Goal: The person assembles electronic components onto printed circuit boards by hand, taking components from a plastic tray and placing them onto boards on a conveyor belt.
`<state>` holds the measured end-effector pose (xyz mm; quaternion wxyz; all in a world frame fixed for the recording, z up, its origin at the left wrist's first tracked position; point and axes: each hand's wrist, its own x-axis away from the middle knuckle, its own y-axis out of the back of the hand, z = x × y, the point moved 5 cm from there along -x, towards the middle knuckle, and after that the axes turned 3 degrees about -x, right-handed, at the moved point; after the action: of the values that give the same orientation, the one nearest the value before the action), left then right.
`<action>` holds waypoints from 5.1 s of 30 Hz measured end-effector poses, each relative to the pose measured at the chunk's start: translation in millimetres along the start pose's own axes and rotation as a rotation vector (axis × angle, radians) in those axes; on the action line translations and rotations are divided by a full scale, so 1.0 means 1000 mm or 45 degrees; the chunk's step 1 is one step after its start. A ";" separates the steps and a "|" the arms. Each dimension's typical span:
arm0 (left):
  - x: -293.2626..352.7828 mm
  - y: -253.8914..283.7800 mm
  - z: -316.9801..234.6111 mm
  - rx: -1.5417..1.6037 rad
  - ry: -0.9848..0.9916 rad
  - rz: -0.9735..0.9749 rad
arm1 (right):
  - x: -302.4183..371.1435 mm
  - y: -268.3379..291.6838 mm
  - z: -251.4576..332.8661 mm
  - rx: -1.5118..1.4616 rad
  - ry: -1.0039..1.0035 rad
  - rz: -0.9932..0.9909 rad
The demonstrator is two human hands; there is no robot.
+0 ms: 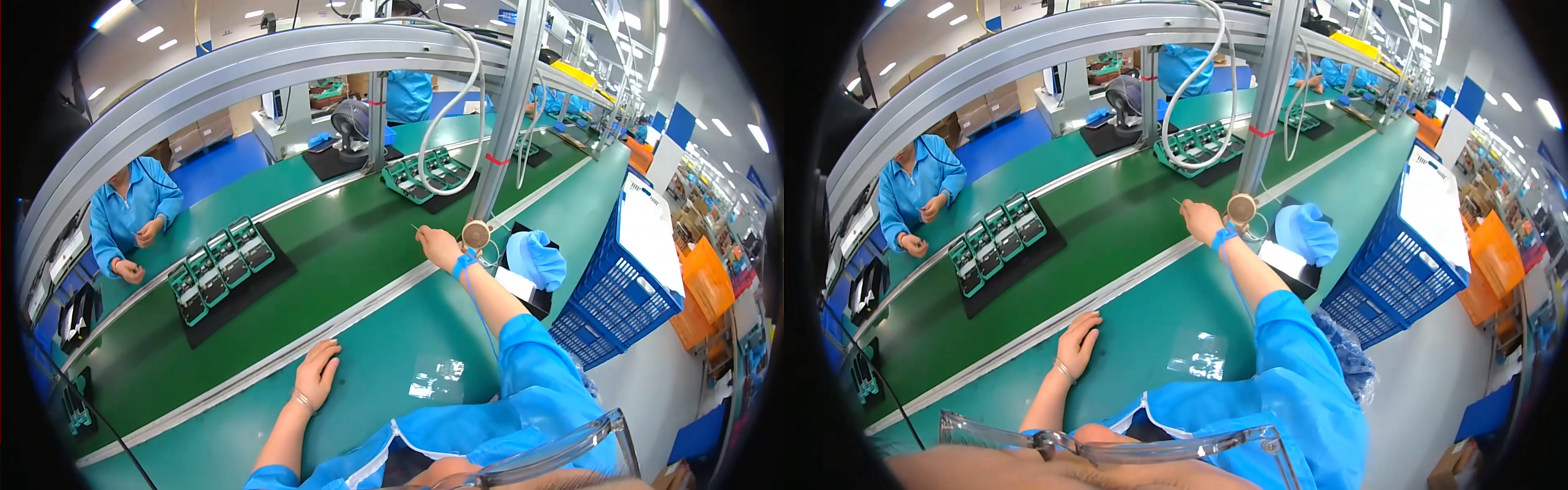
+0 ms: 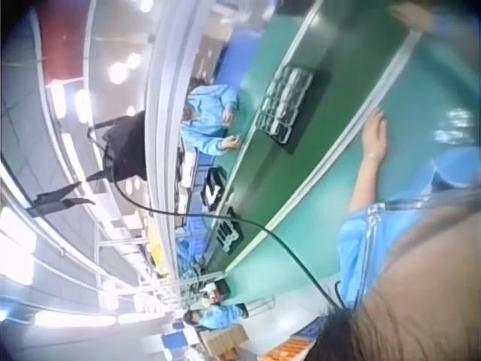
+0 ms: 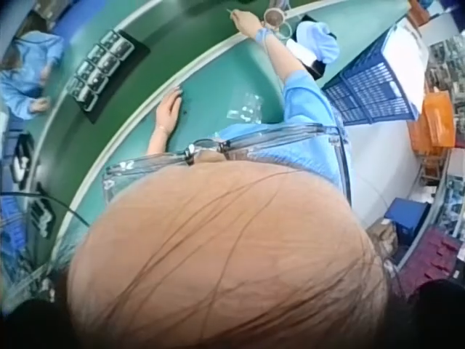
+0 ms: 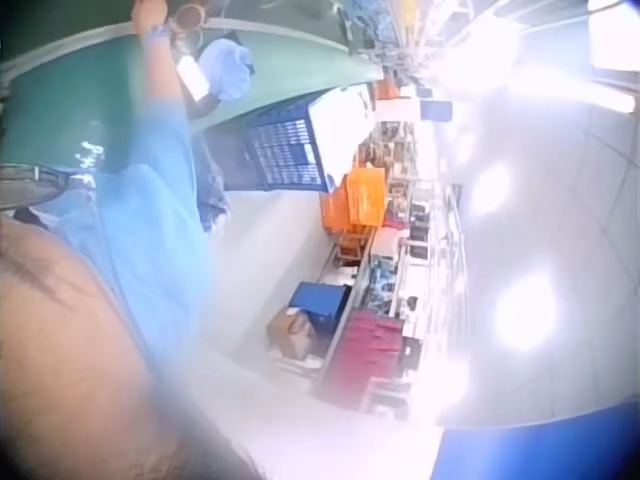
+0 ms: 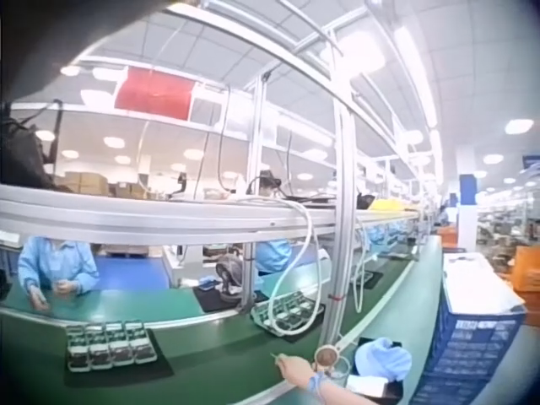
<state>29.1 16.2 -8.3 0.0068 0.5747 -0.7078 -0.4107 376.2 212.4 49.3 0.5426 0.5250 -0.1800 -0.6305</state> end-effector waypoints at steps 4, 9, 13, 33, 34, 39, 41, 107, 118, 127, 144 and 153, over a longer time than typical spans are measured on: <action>-0.005 0.002 0.006 0.077 0.066 -0.044 | -0.033 -0.026 -0.055 0.131 -0.242 0.032; -0.008 0.001 0.013 0.150 0.148 -0.064 | -0.052 -0.039 -0.091 0.202 -0.416 -0.027; -0.007 0.000 0.014 0.160 0.182 -0.063 | -0.060 -0.044 -0.101 0.265 -0.592 -0.060; -0.011 -0.009 0.013 0.179 0.208 -0.103 | -0.100 -0.068 -0.090 0.838 -0.039 0.129; -0.009 -0.009 0.014 0.172 0.202 -0.102 | -0.097 -0.065 -0.084 0.865 0.028 0.124; -0.006 -0.009 0.020 0.178 0.260 -0.146 | -0.088 -0.071 -0.026 0.779 0.212 0.236; -0.008 -0.017 0.035 0.240 0.370 -0.209 | -0.075 -0.072 -0.002 0.744 0.301 0.303; 0.072 0.134 0.091 0.982 1.065 -0.116 | 0.191 0.033 0.084 -0.646 0.024 0.340; 0.078 0.093 0.051 -0.269 0.878 -0.483 | 0.206 0.036 0.085 -0.700 -0.093 0.446; -0.004 0.099 -0.046 -1.031 0.415 -0.393 | 0.199 0.110 0.037 -0.702 -0.148 0.242; -0.030 -0.183 -0.149 -0.632 -0.366 0.747 | 0.225 0.123 0.031 -0.667 -0.031 0.253; -0.027 -0.183 -0.144 -0.584 -0.501 0.580 | 0.238 0.107 0.034 -0.675 0.157 0.340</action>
<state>255.7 -44.5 -7.6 0.0906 0.2963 -0.6949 -0.6490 433.1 -44.4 36.9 0.7486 0.3740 -0.0433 -0.5457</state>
